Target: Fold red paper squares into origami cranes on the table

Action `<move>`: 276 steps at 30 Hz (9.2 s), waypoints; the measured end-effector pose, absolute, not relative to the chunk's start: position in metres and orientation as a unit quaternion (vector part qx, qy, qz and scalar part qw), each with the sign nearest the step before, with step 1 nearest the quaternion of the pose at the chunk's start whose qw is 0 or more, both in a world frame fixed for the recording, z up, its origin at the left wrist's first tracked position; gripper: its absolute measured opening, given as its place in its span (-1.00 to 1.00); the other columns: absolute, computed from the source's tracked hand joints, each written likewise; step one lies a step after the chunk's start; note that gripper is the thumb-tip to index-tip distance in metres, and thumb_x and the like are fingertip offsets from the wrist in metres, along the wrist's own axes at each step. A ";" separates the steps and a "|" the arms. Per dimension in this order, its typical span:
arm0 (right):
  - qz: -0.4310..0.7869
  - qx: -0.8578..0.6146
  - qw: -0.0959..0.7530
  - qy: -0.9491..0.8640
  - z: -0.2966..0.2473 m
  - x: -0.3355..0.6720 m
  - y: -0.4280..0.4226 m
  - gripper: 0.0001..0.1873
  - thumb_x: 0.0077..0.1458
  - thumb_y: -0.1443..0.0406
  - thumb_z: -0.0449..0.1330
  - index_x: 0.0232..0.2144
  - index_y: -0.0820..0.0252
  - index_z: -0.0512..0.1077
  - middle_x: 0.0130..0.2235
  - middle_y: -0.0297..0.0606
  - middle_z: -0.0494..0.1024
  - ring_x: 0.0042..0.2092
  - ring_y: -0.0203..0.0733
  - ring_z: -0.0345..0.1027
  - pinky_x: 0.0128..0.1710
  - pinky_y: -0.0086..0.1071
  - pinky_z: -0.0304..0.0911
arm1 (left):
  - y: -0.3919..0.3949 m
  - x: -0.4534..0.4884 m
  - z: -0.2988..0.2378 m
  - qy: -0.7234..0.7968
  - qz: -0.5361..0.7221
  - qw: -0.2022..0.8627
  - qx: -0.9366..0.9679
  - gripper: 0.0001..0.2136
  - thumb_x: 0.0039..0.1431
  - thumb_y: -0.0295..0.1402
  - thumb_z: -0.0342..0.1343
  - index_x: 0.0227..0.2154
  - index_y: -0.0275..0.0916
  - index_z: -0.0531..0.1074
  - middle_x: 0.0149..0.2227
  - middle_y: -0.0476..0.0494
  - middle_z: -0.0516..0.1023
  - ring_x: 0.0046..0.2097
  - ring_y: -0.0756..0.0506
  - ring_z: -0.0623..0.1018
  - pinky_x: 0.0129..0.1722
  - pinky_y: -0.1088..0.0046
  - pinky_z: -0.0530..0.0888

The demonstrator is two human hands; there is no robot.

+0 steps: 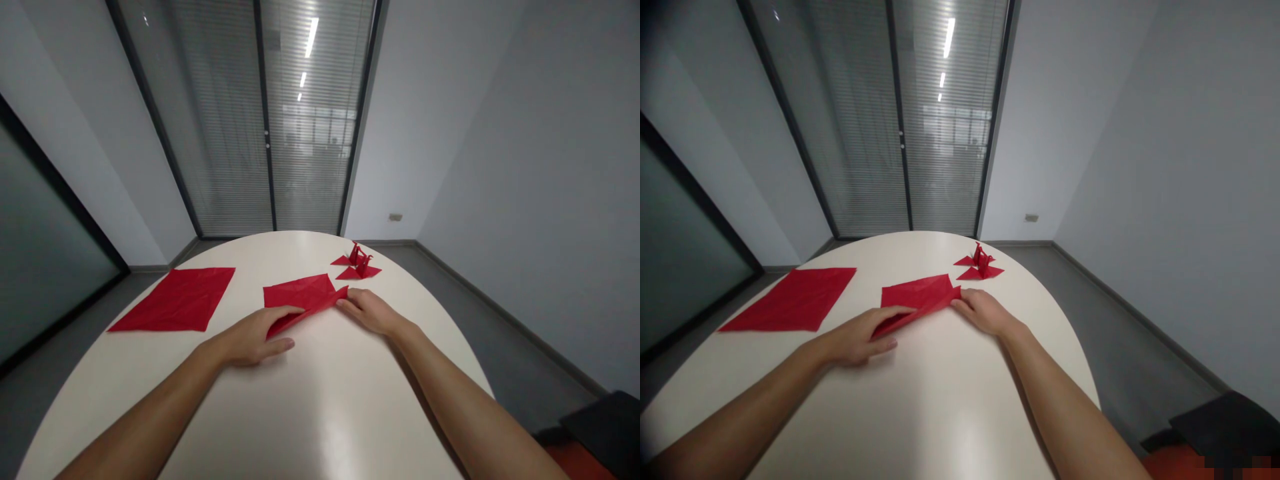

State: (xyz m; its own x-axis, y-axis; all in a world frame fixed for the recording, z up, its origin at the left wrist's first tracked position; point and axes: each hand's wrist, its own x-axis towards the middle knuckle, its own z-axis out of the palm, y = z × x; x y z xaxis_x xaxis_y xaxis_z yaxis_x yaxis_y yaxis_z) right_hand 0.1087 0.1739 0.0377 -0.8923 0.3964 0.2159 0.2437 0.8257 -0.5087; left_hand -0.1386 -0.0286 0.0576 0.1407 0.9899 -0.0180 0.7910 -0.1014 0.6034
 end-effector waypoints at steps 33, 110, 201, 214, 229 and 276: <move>0.232 -0.257 0.201 -0.916 0.021 0.113 0.160 -0.20 0.24 0.21 0.17 0.40 0.28 -0.02 -0.29 -0.21 0.56 -0.26 -0.09 0.40 -0.20 -0.27 0.28 | 0.002 -0.094 -0.005 0.713 0.205 -0.017 0.670 -0.43 0.38 -0.16 -0.11 0.34 -0.36 0.13 0.40 -0.41 0.13 0.40 -0.34 0.17 0.32 -0.05 0.23; 0.140 -0.211 0.049 -0.966 0.019 0.055 0.136 -0.20 0.28 -0.15 -0.03 0.41 0.08 0.06 0.44 -0.09 -0.04 0.44 0.28 -0.20 0.35 0.22 -0.18 | 0.019 -0.118 -0.001 0.718 0.186 -0.046 0.669 -0.55 0.29 -0.50 -0.10 0.22 -0.33 0.35 0.21 -0.31 0.46 0.22 -0.22 0.46 0.26 0.12 0.35; 0.166 -0.074 0.065 -0.981 0.063 0.083 0.144 -0.64 0.22 0.21 0.13 -0.04 0.18 0.59 -0.03 -0.11 0.65 -0.03 -0.01 0.54 -0.03 -0.29 0.34 | 0.008 -0.118 0.004 0.689 0.238 0.050 0.683 -0.65 0.29 -0.15 0.14 0.05 -0.16 0.53 0.26 -0.23 0.42 0.34 -0.35 0.28 0.32 -0.17 0.20; 0.169 -0.134 0.115 -0.970 0.045 0.085 0.156 -0.54 0.32 0.16 0.08 0.20 0.16 0.37 0.03 -0.07 0.60 -0.01 -0.01 0.52 -0.01 -0.25 0.32 | 0.015 -0.123 -0.003 0.683 0.285 0.017 0.672 -0.80 0.32 -0.37 0.06 -0.10 -0.21 0.56 0.13 -0.23 0.54 0.27 -0.31 0.39 0.28 -0.12 0.29; 0.220 -0.230 0.208 -0.925 0.017 0.072 0.165 -0.49 0.31 0.22 0.12 0.26 0.15 0.24 -0.16 -0.15 0.57 -0.17 -0.10 0.44 -0.17 -0.29 0.31 | 0.018 -0.120 -0.004 0.688 0.311 0.008 0.656 -0.90 0.29 -0.43 0.06 -0.26 -0.21 0.49 0.05 -0.22 0.58 0.16 -0.27 0.50 0.21 -0.01 0.40; 0.094 -0.235 0.063 -0.965 0.027 0.067 0.122 -0.24 0.36 -0.06 -0.09 0.35 0.39 0.16 0.37 0.14 0.16 0.40 0.25 -0.02 0.35 0.18 -0.11 | 0.017 -0.117 0.003 0.688 0.210 -0.047 0.693 -0.66 0.37 -0.33 -0.01 0.13 -0.19 0.48 0.18 -0.29 0.48 0.18 -0.30 0.45 0.19 -0.03 0.38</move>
State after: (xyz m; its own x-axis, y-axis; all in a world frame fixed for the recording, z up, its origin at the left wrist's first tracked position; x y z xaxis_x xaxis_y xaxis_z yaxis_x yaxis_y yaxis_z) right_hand 0.0669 0.1219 0.0266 -0.8818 0.4651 0.0780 0.4413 0.8722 -0.2110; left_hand -0.1172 0.0170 0.0032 -0.0359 0.9339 0.3557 0.9734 -0.0478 0.2239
